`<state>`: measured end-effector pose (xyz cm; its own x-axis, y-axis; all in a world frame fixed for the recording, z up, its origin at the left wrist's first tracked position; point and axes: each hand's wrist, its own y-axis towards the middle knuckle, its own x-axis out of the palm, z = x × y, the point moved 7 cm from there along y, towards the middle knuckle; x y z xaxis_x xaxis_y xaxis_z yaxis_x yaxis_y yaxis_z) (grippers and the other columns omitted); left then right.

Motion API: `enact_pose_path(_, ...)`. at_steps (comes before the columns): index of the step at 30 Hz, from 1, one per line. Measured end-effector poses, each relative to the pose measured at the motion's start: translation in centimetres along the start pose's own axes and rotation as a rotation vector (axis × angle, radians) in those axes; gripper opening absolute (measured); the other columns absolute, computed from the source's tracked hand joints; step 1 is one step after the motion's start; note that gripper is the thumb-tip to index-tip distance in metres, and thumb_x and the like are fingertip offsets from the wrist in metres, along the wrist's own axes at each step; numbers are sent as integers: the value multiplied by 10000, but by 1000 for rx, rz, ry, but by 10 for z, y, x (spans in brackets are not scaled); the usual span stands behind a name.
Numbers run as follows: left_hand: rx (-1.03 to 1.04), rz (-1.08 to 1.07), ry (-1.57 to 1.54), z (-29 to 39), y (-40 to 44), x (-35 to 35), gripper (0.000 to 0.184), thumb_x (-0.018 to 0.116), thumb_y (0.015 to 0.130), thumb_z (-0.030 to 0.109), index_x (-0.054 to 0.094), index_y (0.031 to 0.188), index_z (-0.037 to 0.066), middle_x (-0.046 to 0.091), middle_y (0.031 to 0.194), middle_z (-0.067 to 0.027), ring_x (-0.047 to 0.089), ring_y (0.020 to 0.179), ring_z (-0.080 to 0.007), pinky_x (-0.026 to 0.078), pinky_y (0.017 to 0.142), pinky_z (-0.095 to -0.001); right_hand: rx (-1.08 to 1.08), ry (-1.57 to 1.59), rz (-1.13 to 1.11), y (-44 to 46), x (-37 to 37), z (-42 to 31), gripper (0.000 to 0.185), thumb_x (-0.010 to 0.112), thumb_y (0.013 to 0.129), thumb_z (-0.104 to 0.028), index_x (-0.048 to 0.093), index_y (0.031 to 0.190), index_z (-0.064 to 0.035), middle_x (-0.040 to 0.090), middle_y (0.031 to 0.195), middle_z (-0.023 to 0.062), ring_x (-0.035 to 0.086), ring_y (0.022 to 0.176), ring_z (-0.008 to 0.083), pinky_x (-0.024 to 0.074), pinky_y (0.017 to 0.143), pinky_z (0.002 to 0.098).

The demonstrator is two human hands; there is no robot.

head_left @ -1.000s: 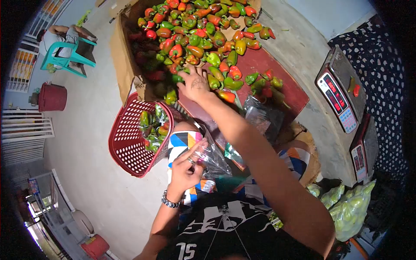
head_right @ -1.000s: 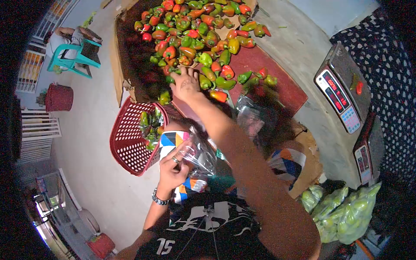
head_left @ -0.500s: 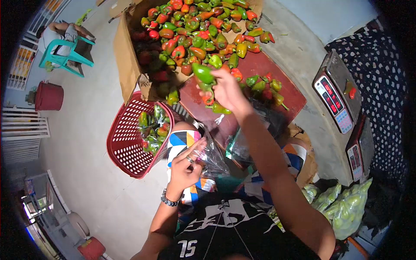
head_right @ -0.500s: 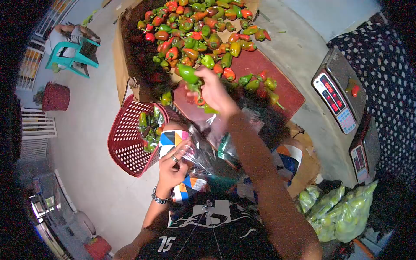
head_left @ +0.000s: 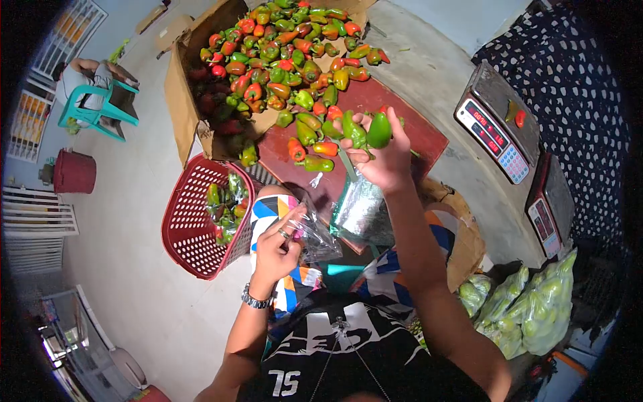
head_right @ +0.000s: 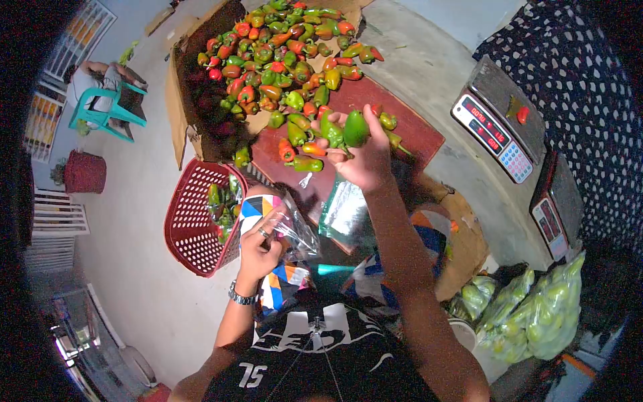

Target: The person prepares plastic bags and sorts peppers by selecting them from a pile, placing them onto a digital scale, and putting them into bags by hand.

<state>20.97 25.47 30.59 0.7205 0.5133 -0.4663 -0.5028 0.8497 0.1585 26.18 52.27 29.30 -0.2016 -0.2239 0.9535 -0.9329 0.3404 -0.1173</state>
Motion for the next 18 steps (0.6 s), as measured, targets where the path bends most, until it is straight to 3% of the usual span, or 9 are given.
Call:
enact_pose_path(4,31,8,57,4,2,0,658,515,700,-63,664,1335,27,664,1366,-201,684,1206,-347,550,974,-361,41,19,-132,-9,1,-1,764,344,1012,-740,655,1128,-51,612,1151,247,533,671,192,402,460,244)
enact_pose_path(7,50,16,84,3,2,-1,654,514,703,-64,663,1333,22,665,1367,-198,686,1204,-333,545,976,-347,89,11,-247,-13,-3,5,820,347,971,-803,644,1148,-60,610,1111,234,503,613,177,382,426,254)
enact_pose_path(10,4,19,54,2,2,-1,650,503,706,-68,667,1329,17,667,1372,-187,694,1191,-304,543,967,-335,81,-9,-218,-18,-11,9,866,350,933,-848,651,1193,-78,641,1115,176,572,709,188,385,461,238)
enact_pose_path(13,8,38,53,1,2,-1,641,497,716,-73,671,1327,14,672,1372,-174,712,1141,-249,551,921,-311,-79,-251,26,-28,-31,0,818,489,928,-789,580,1325,-80,626,1220,165,616,824,202,428,570,234)
enact_pose_path(16,-99,36,-10,5,2,0,626,500,729,-96,663,1328,-15,672,1366,-188,719,1067,-198,563,861,-280,-178,-431,33,-45,-38,-23,763,598,934,-693,537,1396,-89,609,1325,131,620,1010,212,449,679,255)
enact_pose_path(17,-74,34,-2,5,3,2,627,501,728,-99,662,1329,-18,670,1368,-192,718,1079,-208,562,869,-284,-268,-567,1,-55,-36,-37,627,688,946,-523,544,1376,-89,618,1308,124,641,1030,200,500,740,306)
enact_pose_path(18,-49,31,6,4,3,3,628,502,728,-101,661,1329,-21,668,1370,-196,717,1090,-218,560,878,-288,-281,-535,2,-64,-36,-45,588,683,954,-477,550,1365,-77,624,1307,129,644,1023,206,507,745,308)
